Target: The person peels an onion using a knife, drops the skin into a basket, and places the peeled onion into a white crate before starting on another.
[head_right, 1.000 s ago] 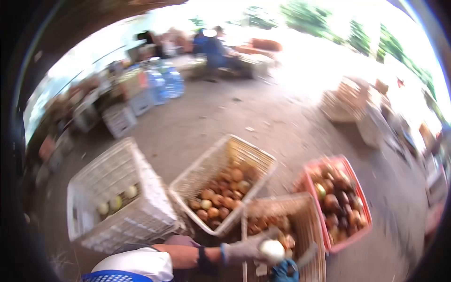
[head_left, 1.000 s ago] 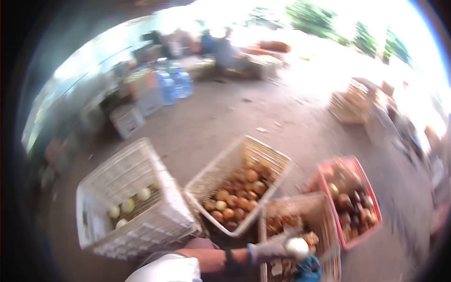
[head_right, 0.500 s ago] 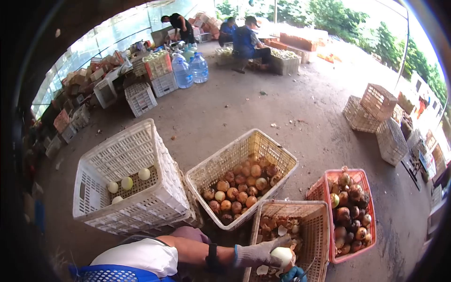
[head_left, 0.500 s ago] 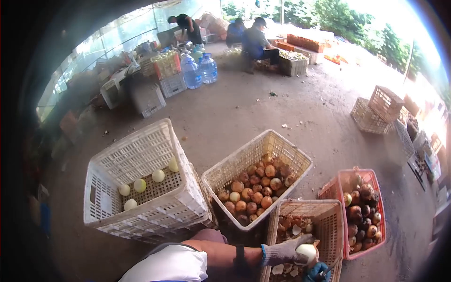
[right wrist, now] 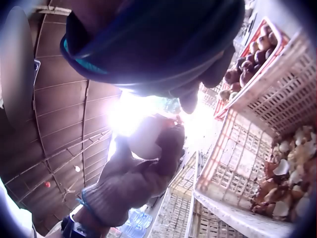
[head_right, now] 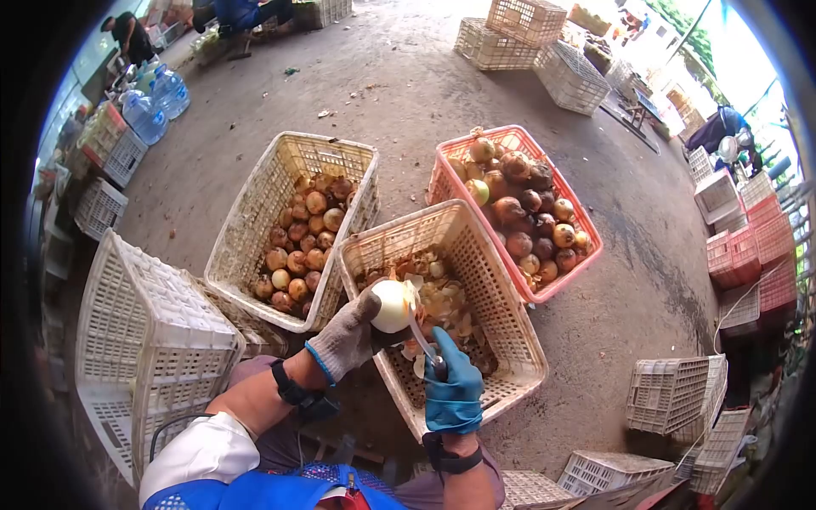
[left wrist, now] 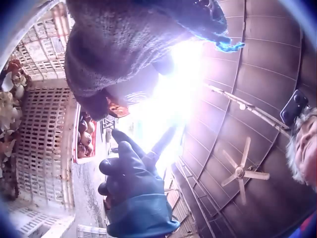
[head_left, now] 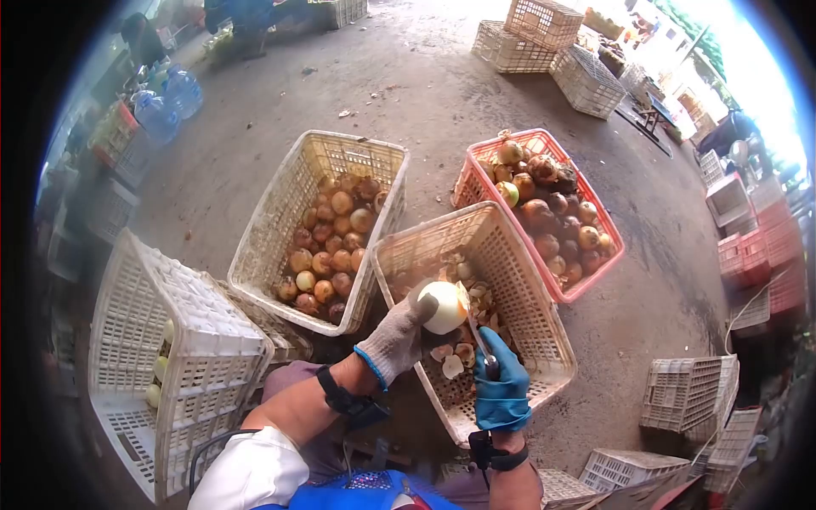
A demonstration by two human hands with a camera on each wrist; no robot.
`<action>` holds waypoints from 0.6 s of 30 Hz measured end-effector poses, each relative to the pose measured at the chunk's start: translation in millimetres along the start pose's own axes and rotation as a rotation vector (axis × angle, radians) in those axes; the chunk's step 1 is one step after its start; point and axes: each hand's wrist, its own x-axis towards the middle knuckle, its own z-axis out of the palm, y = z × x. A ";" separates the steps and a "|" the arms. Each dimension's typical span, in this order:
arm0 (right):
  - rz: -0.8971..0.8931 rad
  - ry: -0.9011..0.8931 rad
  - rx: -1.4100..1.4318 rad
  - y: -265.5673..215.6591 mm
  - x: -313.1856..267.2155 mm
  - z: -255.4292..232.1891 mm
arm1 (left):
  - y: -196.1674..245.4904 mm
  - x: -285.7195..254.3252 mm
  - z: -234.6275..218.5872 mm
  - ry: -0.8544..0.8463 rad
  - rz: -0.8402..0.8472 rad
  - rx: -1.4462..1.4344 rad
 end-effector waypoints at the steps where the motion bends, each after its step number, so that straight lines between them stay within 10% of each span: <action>1: -0.020 -0.016 -0.048 -3.3 0.0 -1.5 | -0.1 0.2 -0.3 0.000 -0.003 -0.002; 11: -0.075 -0.010 -0.379 -0.9 -1.7 0.6 | 11.6 -6.3 10.3 -0.002 -0.048 -0.030; 18: 0.626 -0.135 0.669 -26.4 6.3 -1.3 | 9.7 -3.8 7.6 0.031 0.030 -0.010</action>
